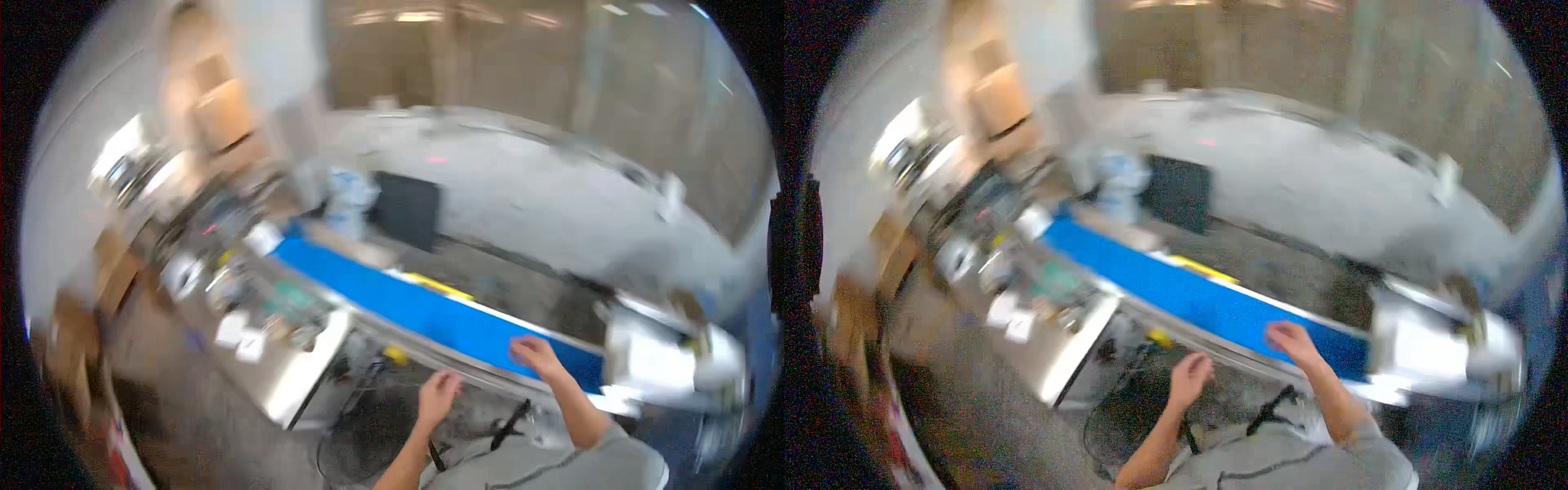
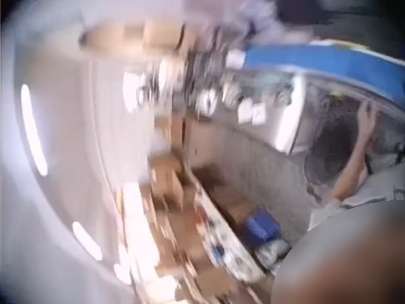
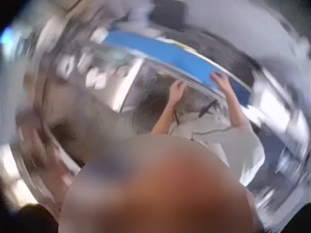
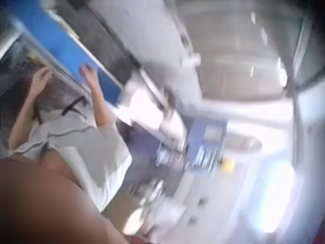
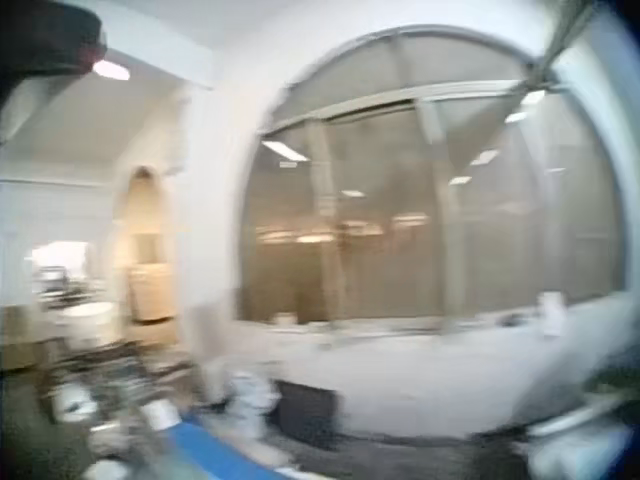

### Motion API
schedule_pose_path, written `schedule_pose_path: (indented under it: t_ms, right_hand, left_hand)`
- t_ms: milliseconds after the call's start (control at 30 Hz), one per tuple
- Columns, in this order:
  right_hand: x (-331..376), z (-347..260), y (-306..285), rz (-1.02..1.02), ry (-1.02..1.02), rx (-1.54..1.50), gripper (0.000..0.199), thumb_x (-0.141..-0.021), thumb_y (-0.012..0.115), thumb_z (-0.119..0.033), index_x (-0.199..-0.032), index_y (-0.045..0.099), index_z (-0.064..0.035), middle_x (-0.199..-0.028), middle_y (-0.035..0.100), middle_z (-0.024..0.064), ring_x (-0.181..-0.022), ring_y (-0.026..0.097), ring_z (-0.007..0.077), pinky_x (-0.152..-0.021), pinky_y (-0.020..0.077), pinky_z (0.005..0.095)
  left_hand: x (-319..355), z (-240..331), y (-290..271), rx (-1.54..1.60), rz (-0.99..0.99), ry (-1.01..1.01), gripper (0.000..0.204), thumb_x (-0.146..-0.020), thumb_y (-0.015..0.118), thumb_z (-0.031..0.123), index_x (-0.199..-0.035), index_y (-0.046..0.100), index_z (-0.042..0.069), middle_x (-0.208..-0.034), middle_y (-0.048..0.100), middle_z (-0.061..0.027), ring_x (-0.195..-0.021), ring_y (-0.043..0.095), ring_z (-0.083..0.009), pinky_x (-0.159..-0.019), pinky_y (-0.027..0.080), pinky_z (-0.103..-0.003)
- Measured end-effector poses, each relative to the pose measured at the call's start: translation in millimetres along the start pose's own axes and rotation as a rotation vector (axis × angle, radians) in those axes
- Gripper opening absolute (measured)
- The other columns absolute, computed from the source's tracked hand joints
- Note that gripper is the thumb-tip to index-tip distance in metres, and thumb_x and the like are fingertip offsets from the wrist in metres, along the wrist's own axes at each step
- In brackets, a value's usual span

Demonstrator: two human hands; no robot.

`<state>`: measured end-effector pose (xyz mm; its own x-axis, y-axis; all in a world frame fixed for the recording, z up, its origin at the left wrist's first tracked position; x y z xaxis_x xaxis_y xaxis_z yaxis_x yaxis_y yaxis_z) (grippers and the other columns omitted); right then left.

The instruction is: Placing small white boxes from a machine output onto a moving conveyor belt.

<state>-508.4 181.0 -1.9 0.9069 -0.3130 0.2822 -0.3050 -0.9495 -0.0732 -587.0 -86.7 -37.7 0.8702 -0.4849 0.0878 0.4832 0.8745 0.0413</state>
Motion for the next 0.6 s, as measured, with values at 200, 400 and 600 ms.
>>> schedule_pose_path:
  t_ms: [200,400,600]
  right_hand:
    - [109,-11,-156,0.178,-0.102,-0.169,0.034,-0.094,0.065,-0.022,-0.12,0.061,-0.0006,-0.102,0.069,0.0053,-0.092,0.063,0.012,-0.08,0.0523,0.0283]
    - [290,18,-427,1.015,-0.331,0.127,0.033,-0.094,0.065,-0.021,-0.118,0.065,0.0004,-0.106,0.07,0.0085,-0.093,0.063,0.013,-0.084,0.052,0.0284]
    - [416,137,-620,1.273,0.157,0.276,0.058,-0.095,0.057,-0.048,-0.131,0.058,-0.0028,-0.125,0.063,0.0177,-0.116,0.06,0.0273,-0.093,0.0499,0.0364]
  left_hand:
    - [-29,-24,168,0.049,-0.26,-0.206,0.042,-0.095,0.064,0.028,-0.126,0.054,0.002,-0.109,0.065,-0.0067,-0.095,0.064,-0.0156,-0.076,0.053,-0.029]
    - [-40,-35,350,-0.037,-0.467,-0.419,0.069,-0.094,0.063,0.042,-0.143,0.038,0.0,-0.143,0.044,-0.0165,-0.13,0.046,-0.0287,-0.102,0.044,-0.042]
    - [-17,-47,469,-0.13,-0.655,-0.597,0.073,-0.094,0.056,0.053,-0.142,0.038,0.0,-0.143,0.045,-0.0171,-0.132,0.044,-0.0324,-0.107,0.039,-0.045]
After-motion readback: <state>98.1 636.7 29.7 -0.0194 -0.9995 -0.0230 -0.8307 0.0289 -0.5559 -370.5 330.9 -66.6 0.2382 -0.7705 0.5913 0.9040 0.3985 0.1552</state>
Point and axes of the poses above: each hand's wrist, its own x-axis away from the middle knuckle, its own y-axis out of the palm, z = x × y, the point moved 7 cm from there along -x, towards the middle knuckle
